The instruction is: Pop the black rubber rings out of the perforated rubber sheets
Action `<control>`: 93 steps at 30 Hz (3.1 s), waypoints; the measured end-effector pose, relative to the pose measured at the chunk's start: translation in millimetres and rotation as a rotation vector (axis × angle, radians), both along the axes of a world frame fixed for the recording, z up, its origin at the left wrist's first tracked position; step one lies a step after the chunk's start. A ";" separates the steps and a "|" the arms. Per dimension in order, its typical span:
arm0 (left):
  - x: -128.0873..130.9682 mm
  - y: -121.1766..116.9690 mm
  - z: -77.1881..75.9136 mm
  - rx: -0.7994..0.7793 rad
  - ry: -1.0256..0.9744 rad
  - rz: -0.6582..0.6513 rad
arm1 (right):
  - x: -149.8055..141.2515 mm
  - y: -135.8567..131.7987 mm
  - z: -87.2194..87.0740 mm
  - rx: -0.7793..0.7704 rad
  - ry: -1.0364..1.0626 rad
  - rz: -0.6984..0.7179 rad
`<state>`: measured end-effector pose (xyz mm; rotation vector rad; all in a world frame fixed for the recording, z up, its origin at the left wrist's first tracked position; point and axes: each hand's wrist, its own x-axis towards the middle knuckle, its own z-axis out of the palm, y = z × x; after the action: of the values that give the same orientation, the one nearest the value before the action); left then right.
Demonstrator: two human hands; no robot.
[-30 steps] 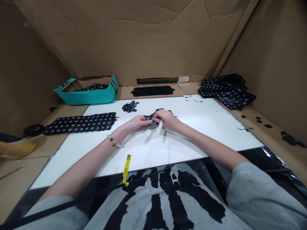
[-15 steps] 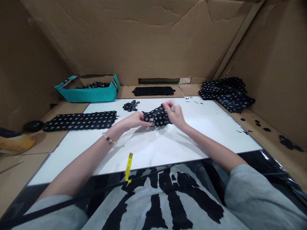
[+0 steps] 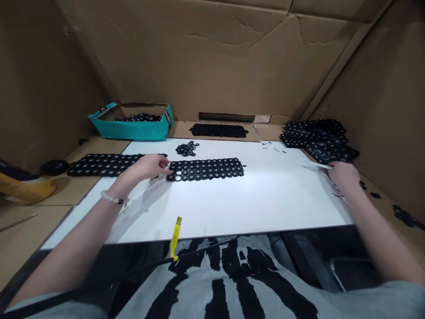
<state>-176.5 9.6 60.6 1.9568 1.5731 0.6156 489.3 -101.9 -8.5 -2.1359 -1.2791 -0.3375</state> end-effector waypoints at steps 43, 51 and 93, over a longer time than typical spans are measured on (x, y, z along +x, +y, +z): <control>31.4 -30.9 -38.0 0.096 0.059 -0.336 | -430.2 67.4 5.8 -0.222 0.973 1.136; 31.0 -28.6 -40.6 0.058 -0.017 -0.311 | -431.3 72.8 1.1 -0.265 1.017 1.153; 79.1 -7.3 -15.7 -0.513 -0.523 -0.345 | -356.8 95.7 95.2 0.184 0.822 1.190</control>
<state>-97.4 2.3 44.9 1.4722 0.9255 0.4680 132.5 -6.2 86.7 -0.8562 -1.5945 0.7952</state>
